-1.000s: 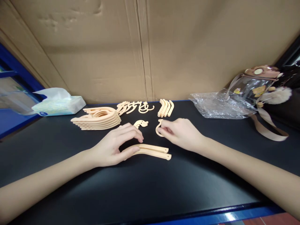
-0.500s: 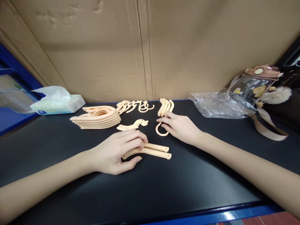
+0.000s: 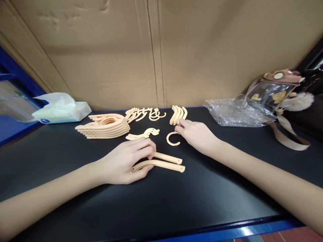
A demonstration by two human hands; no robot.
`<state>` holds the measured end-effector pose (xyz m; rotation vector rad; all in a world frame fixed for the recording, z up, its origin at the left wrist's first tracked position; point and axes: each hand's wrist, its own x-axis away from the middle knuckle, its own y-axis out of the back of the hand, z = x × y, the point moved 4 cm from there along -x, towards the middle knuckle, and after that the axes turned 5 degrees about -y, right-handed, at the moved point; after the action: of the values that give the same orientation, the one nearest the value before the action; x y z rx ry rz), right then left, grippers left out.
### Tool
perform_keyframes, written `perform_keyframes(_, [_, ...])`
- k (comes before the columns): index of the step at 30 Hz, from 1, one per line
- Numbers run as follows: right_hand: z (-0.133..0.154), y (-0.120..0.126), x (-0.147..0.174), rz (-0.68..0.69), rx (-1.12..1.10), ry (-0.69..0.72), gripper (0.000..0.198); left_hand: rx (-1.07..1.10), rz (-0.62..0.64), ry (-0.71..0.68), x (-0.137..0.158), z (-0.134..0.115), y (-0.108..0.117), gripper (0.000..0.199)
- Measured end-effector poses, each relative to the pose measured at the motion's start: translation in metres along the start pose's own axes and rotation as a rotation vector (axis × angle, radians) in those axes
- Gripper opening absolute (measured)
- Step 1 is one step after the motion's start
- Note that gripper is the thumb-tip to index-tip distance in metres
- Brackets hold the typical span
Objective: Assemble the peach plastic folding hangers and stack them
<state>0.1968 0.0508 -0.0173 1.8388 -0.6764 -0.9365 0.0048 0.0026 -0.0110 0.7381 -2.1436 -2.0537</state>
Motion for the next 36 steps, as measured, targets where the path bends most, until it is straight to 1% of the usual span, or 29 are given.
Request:
perform_keyframes(3, [0.005,0.001,0.0,-0.024,-0.079,-0.006,0.023,0.019,-0.002,-0.006,0.0,0.0,0.0,0.011])
perform_keyframes(5, [0.006,0.003,0.001,-0.039,-0.238,-0.047,0.02,0.031,0.006,-0.003,0.0,0.0,0.0,0.011])
perform_keyframes(8, [0.006,0.005,0.004,-0.029,-0.555,-0.142,0.014,0.058,0.018,0.0,0.0,-0.001,0.001,0.01])
perform_keyframes(11, [0.004,0.002,0.005,0.001,-0.821,-0.209,0.014,0.101,0.01,-0.035,0.0,-0.003,0.001,0.017])
perform_keyframes(14, [0.001,-0.004,0.003,0.026,-1.015,-0.244,0.017,0.129,-0.006,-0.08,0.001,-0.005,0.002,0.026])
perform_keyframes(17, [0.0,-0.009,0.001,0.063,-1.139,-0.264,0.021,0.135,-0.014,-0.09,0.001,-0.006,0.001,0.026])
perform_keyframes(22, [0.001,-0.01,0.001,0.087,-1.218,-0.266,0.016,0.099,-0.006,-0.056,0.0,-0.004,0.001,0.011])
perform_keyframes(25, [0.002,-0.009,0.001,0.095,-1.236,-0.262,0.016,0.067,-0.021,-0.066,0.0,-0.004,0.002,0.013])
perform_keyframes(29, [0.003,-0.007,0.002,0.113,-1.21,-0.238,0.017,0.049,-0.091,-0.076,-0.001,-0.004,0.005,0.016])
perform_keyframes(31, [0.004,-0.006,0.003,0.119,-1.188,-0.228,0.017,0.12,-0.148,-0.043,-0.001,-0.003,0.007,0.016])
perform_keyframes(32, [0.004,-0.005,0.003,0.123,-1.178,-0.227,0.016,0.189,-0.19,-0.006,-0.001,-0.002,0.009,0.014])
perform_keyframes(34, [0.004,-0.005,0.003,0.131,-1.167,-0.232,0.017,0.378,-0.289,0.116,0.0,0.002,0.012,0.011])
perform_keyframes(36, [0.004,-0.005,0.003,0.133,-1.165,-0.237,0.019,0.581,-0.364,0.27,0.001,0.007,0.013,0.014])
